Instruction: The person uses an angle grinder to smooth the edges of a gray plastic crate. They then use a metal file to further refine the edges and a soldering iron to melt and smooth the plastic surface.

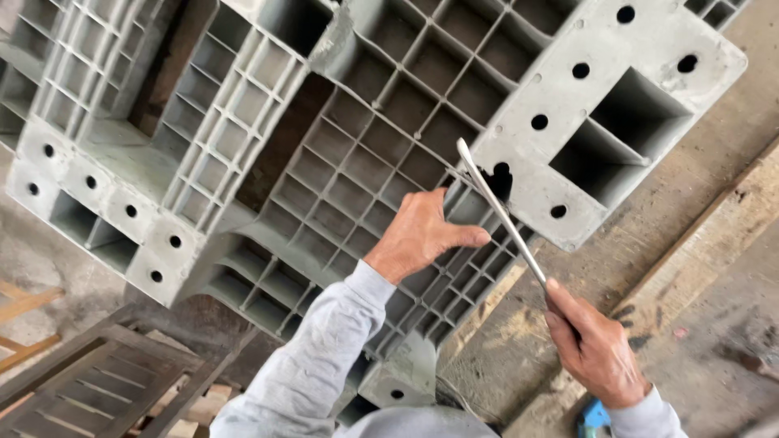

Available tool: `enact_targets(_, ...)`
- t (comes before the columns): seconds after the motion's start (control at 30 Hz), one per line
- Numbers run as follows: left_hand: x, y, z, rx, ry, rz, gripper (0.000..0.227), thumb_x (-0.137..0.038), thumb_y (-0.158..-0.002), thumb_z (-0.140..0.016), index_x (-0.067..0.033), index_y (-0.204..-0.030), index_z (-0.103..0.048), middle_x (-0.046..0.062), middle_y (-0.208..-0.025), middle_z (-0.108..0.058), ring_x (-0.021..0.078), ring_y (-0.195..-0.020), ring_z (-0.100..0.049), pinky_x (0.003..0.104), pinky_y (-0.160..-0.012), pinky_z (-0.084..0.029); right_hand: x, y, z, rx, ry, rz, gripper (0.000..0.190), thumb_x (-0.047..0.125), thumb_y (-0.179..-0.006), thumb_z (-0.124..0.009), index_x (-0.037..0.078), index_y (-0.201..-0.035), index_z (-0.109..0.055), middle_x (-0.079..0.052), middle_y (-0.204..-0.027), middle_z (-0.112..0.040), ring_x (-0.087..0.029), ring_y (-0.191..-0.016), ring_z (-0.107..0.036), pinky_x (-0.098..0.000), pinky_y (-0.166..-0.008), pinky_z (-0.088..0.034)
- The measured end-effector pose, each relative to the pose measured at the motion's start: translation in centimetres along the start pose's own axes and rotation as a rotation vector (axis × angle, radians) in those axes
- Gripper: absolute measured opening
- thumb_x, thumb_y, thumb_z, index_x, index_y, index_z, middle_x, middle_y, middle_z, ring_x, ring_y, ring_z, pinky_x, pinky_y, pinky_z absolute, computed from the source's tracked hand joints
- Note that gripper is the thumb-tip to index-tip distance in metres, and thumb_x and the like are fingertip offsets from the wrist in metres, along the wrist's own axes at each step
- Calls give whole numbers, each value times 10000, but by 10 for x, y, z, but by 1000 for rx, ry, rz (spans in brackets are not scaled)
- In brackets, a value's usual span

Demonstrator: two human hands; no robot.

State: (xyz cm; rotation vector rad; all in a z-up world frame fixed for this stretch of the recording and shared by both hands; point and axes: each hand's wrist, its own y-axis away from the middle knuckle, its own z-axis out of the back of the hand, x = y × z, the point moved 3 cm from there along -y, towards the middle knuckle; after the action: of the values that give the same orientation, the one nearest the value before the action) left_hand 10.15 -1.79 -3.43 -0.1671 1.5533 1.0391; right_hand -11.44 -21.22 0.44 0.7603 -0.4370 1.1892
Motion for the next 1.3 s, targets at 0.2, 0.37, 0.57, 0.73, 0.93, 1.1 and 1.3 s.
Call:
enact_targets(0.2, 4, -2, -3, 30, -25, 106, 598, -441, -631, -897, 65, -891, -710, 142, -632, -634, 205, -561, -577, 396, -550, -481, -1, -3, 2, 44, -29, -75, 476, 102, -908, -680, 99, -1376, -594, -155, -915, -731, -238, -685, -718, -364, -609, -569)
enact_targets(0.37, 5, -3, -1, -2, -16, 24, 630, -490, -607, -898, 44, -877, -703, 78, -620, -639, 151, -562, -607, 370, -549, -513, 7, -10, 3, 75, -23, -89, 509, 76, -894, -677, 108, -1395, -590, -167, -912, -733, -258, -703, -713, -381, -625, -560)
enact_targets(0.57, 24, -6, -6, 12, -8, 32, 763, -600, -595, -887, 90, -847, -681, 88, -597, -586, 168, -538, -570, 386, -513, -511, -12, 0, -3, 16, -52, 32, 485, 148, -954, -644, 87, -1428, -557, -177, -951, -717, -260, -769, -696, -390, -658, -576)
enact_targets(0.73, 24, -4, -12, -140, -86, -436, 905, -693, -872, -772, 176, -994, -548, 46, -666, -568, 127, -676, -600, 367, -608, -527, -67, 29, 15, -71, -81, -223, 723, 260, -1000, -678, 90, -1651, -415, -64, -790, -621, -130, -554, -507, -269, -449, -492)
enact_targets(0.93, 27, -22, -12, -231, -28, 81, 737, -629, -998, -541, 33, -678, -492, 23, -558, -365, 114, -530, -343, 373, -467, -309, -79, 57, 31, -82, -40, -196, 532, 273, -955, -576, 95, -1453, -515, -1, -770, -650, -46, -472, -545, -248, -410, -464)
enact_targets(1.1, 28, -25, -13, -198, 152, 154, 637, -602, -952, -604, 0, -752, -659, 4, -585, -384, 155, -560, -362, 398, -508, -329, -67, 91, -11, -52, -286, -335, 523, 264, -958, -610, 79, -1440, -530, -8, -805, -697, -49, -534, -588, -233, -392, -508)
enact_targets(1.3, 52, -37, -12, 1, 612, 312, 917, -715, -747, -649, 47, -1255, -645, 196, -1371, -595, 299, -1380, -450, 481, -1141, -264, -31, 107, -42, -83, -442, -377, 526, 194, -958, -639, 46, -1452, -534, -57, -965, -732, -81, -695, -625, -257, -574, -555)
